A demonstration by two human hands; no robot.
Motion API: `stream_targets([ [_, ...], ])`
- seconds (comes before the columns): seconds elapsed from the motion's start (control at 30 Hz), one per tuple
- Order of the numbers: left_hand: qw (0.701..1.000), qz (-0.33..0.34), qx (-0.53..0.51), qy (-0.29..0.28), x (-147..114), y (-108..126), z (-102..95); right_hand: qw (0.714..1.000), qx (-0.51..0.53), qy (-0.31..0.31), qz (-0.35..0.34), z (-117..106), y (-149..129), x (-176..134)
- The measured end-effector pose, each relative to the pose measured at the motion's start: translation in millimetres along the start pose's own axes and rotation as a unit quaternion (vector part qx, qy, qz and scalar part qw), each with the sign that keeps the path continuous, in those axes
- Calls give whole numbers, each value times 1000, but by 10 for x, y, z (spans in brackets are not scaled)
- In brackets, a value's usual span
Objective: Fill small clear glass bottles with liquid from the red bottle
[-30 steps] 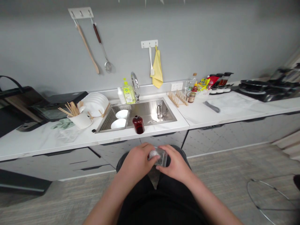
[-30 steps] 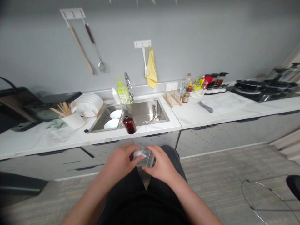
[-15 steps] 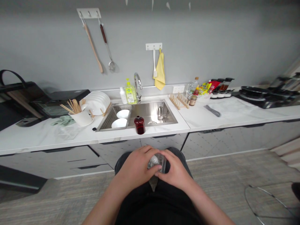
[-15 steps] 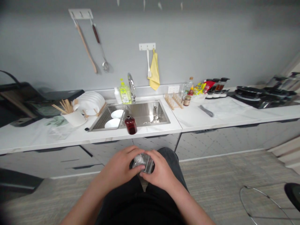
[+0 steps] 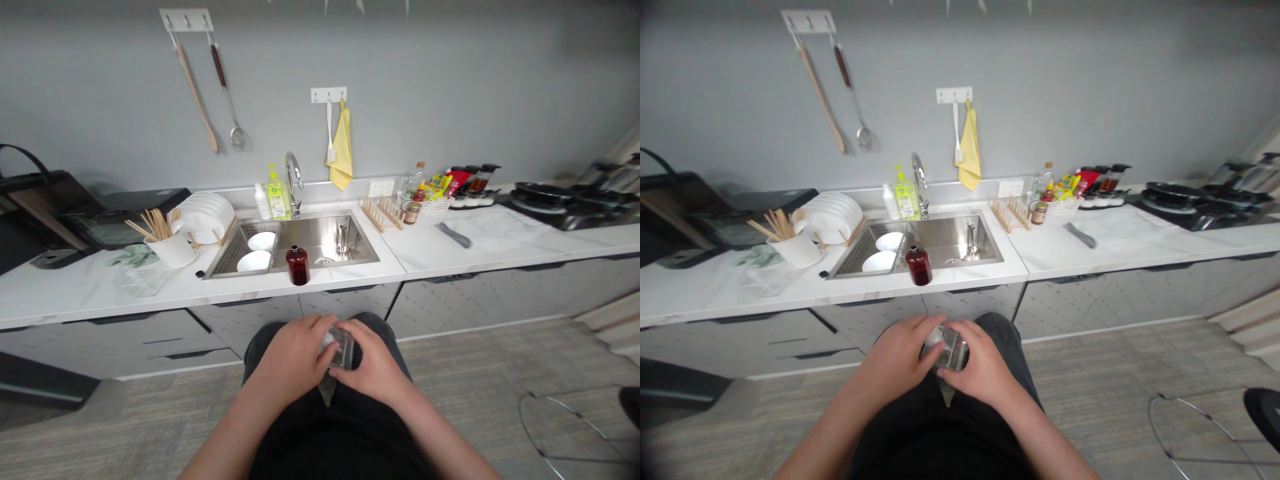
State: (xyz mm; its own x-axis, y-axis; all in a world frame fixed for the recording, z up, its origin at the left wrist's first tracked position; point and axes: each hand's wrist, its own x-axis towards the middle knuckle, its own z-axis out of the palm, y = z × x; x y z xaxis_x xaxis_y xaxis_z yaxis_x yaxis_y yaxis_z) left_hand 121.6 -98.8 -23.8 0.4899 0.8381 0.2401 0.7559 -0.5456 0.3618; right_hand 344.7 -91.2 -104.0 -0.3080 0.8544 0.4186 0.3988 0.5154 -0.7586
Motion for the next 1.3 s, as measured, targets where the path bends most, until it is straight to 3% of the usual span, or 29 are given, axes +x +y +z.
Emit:
stream_targets([
  [0.1, 997, 67, -21, -16, -30, 78, -23, 1000, 14, -7, -8, -6, -18, 13],
  [0.3, 999, -3, 45, -14, -17, 104, -26, 1000, 13, 10, -14, 6, -31, -8],
  [0.4, 998, 18, 44, -42, -10, 91, -35, 1000, 3, 26, -14, 7, -33, -14],
  [0.5, 997, 50, 55, -29, -18, 110, -53, 999, -4, 32, -18, -4, -35, -9],
  [0.67, 996, -1, 90, -19, 3, 163, -41, 1000, -9, 24, -17, -6, -28, -10],
  [0.87, 995, 77, 59, -40, 4, 245, -44, 1000, -5, 14, -15, 1, -26, -4],
  [1.03, 996, 15, 87, -18, 27, 181, -23, 1000, -9, 12, -10, -9, -22, 15],
  [1.17, 994, 74, 65, -52, 32, 136, -47, 1000, -11, 1, -13, -2, -3, 19],
  [1.3, 995, 90, 32, -27, 16, 142, -48, 1000, -3, 1, -12, 1, 8, 17],
])
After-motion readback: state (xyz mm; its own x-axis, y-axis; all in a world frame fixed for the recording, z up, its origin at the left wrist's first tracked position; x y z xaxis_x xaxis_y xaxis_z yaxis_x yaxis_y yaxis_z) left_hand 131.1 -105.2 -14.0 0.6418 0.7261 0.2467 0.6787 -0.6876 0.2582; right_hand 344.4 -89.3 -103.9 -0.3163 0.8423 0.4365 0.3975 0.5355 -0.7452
